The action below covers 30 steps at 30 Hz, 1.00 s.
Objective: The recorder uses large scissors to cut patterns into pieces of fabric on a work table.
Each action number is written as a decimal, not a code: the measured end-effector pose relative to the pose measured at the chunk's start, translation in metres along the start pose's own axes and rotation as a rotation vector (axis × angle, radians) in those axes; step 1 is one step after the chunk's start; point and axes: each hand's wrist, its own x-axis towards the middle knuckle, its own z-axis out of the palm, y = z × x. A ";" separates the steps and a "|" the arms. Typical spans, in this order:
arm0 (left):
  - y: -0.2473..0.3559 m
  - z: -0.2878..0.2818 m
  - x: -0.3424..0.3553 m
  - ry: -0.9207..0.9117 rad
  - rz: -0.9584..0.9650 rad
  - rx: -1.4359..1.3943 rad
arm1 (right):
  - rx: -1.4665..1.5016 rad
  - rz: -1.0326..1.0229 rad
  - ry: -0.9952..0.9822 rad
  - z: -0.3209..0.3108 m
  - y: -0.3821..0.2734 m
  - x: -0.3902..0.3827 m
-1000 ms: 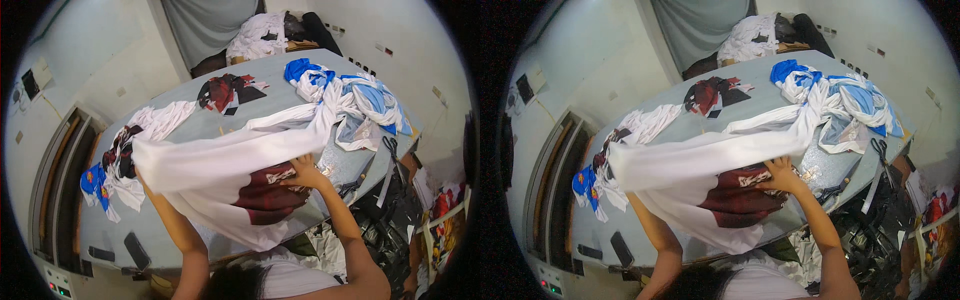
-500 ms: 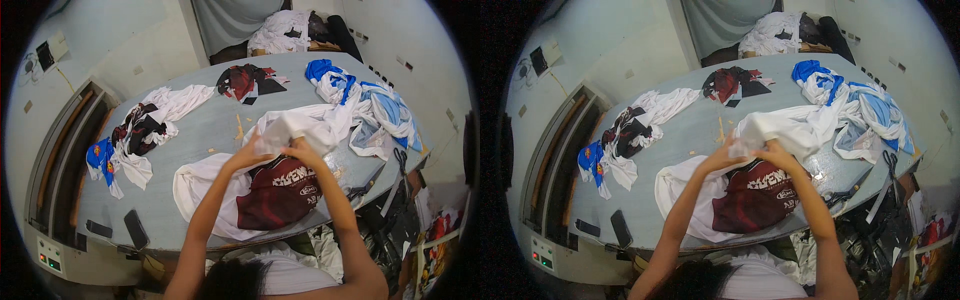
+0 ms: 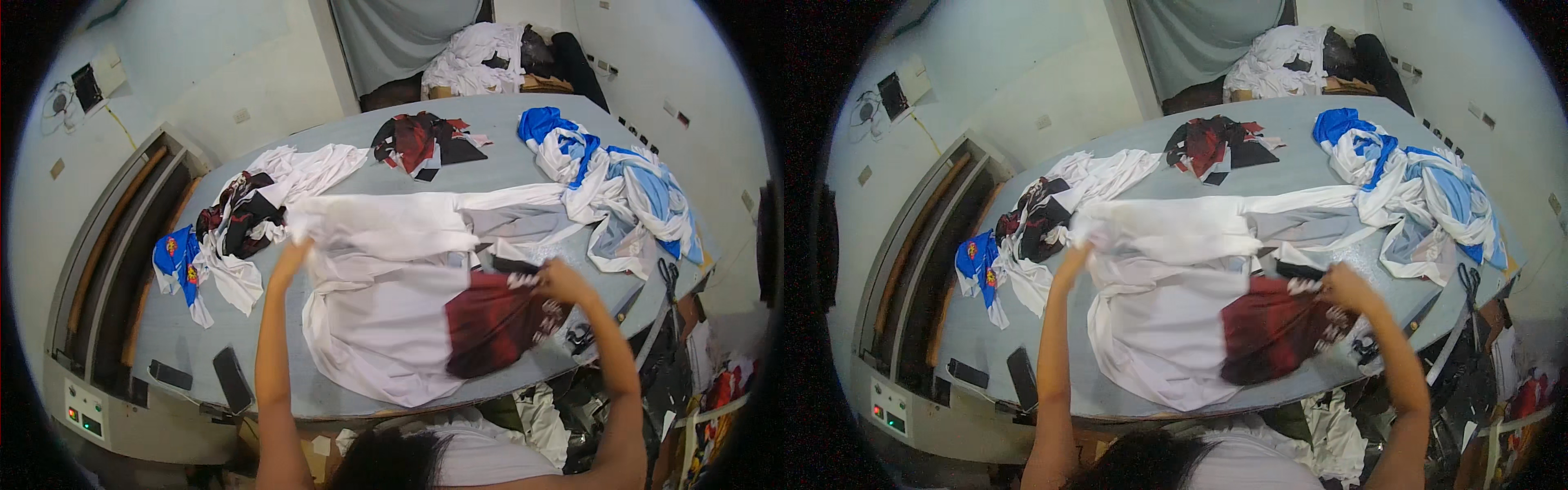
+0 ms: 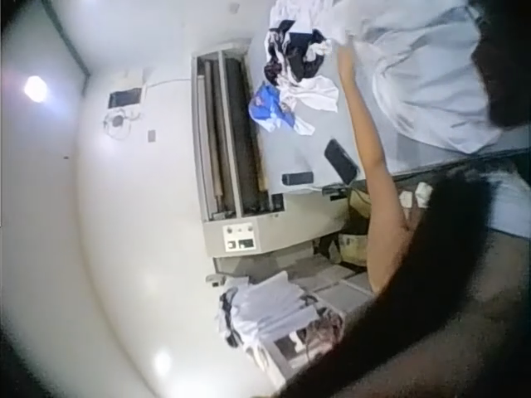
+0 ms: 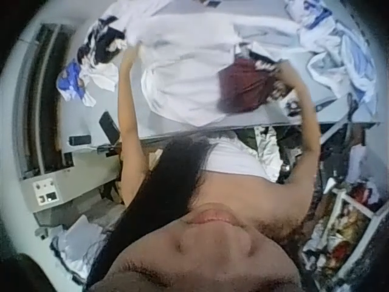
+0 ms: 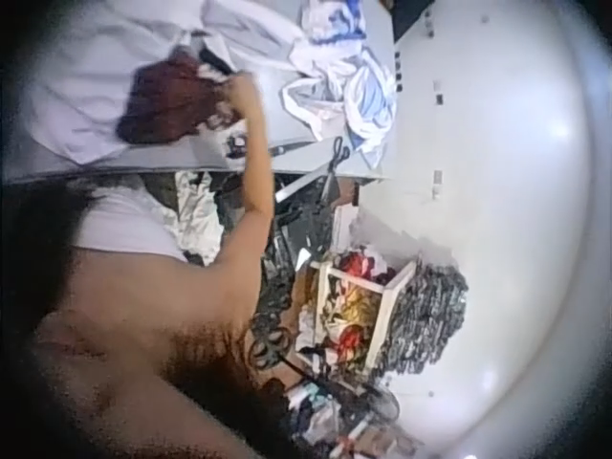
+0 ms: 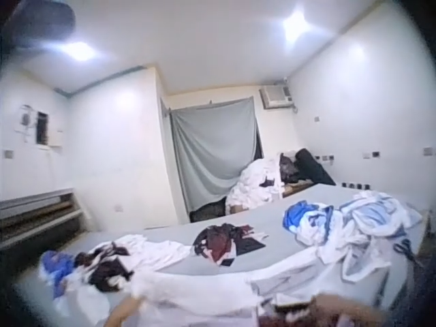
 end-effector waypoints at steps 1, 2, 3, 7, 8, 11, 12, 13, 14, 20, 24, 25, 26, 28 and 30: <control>0.002 0.007 -0.016 -0.300 0.026 0.233 | 0.032 0.159 -0.089 -0.014 0.024 0.008; 0.006 0.012 -0.033 -0.650 0.019 0.436 | -0.136 0.201 -0.086 -0.026 0.042 0.018; 0.012 0.026 -0.056 -1.072 0.356 0.354 | -0.260 0.277 -0.032 -0.041 0.056 0.033; 0.055 0.131 -0.143 -1.500 0.514 0.634 | -0.240 0.211 0.402 -0.106 0.050 0.116; 0.068 0.161 -0.156 -1.560 0.551 0.653 | -0.127 0.168 0.544 -0.119 0.032 0.139; 0.101 0.240 -0.169 -1.375 0.884 0.321 | 0.419 0.054 0.763 -0.144 -0.054 0.195; 0.112 0.264 -0.168 -1.318 0.883 0.153 | 0.493 -0.094 0.907 -0.144 -0.087 0.202; 0.130 0.288 -0.163 -1.433 0.507 0.138 | 0.875 -0.257 0.741 -0.144 -0.115 0.200; 0.137 0.300 -0.163 -1.151 0.574 0.046 | 1.177 -0.558 0.560 -0.145 -0.149 0.206; 0.152 0.242 -0.150 -1.172 0.914 -0.167 | 0.716 -0.838 0.012 -0.118 -0.154 0.114; 0.108 0.153 -0.079 -0.799 0.630 -0.310 | 0.390 -0.300 0.243 -0.062 -0.125 0.039; 0.097 0.142 -0.052 -0.599 0.725 -0.196 | 0.294 -0.369 0.272 -0.044 -0.133 0.023; 0.083 0.138 -0.030 -0.403 0.873 -0.137 | 0.337 -0.384 0.303 -0.023 -0.146 0.008; 0.050 0.144 -0.005 -0.105 0.774 0.344 | 0.374 -0.365 0.301 0.018 -0.174 -0.019; 0.017 0.154 0.002 0.138 0.771 0.557 | 0.105 -0.605 0.268 0.048 -0.182 -0.033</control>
